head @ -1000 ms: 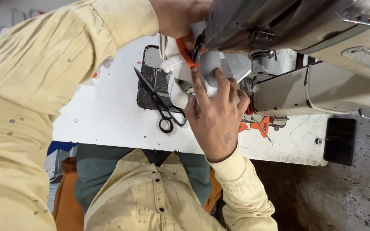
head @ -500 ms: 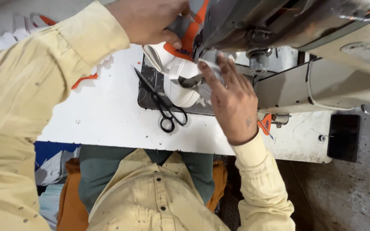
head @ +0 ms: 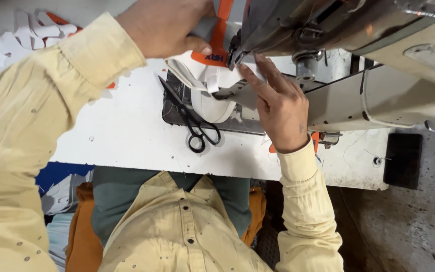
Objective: The person sews orange and white fabric pieces using a sewing machine, repeatedly picking up parts, aligning them under the needle, and stitching them. They use scissors to trim threads and handle the materials with both hands.
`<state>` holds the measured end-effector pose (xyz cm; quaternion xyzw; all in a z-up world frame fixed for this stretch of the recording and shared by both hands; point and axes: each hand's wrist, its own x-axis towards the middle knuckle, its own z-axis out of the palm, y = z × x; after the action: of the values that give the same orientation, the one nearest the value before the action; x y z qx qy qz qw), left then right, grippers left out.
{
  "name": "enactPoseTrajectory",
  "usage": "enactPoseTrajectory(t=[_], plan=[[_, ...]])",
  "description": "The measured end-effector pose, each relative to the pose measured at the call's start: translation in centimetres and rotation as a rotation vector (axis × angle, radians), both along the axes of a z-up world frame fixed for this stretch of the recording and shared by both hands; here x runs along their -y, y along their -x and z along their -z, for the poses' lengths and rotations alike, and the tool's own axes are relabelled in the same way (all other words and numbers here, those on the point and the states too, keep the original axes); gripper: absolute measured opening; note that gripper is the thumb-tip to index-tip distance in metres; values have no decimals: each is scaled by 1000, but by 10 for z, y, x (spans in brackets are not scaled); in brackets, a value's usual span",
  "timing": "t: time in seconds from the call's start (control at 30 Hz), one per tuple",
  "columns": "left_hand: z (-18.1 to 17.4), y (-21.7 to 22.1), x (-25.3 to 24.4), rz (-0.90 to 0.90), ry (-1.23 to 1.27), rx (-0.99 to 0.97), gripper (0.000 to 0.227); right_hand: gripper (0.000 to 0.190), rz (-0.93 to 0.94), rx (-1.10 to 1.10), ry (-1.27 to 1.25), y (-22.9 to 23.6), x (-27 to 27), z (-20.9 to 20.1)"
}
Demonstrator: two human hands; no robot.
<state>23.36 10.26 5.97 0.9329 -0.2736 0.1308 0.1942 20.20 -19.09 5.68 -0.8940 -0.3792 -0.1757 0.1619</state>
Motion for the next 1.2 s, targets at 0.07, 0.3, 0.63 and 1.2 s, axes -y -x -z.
enactPoseTrajectory(t=[0.07, 0.3, 0.63, 1.2], plan=[[7, 0, 0, 3, 18, -22, 52, 70, -7, -9, 0, 4, 1, 0], [10, -5, -2, -3, 5, 46, 57, 72, -36, 1, -19, 1, 0, 1], [22, 7, -2, -77, -1, -250, 56, 50, 102, -192, -65, -29, -3, 4], [75, 99, 112, -275, 1442, -175, 38, 22, -183, -67, -73, -151, -25, 87]])
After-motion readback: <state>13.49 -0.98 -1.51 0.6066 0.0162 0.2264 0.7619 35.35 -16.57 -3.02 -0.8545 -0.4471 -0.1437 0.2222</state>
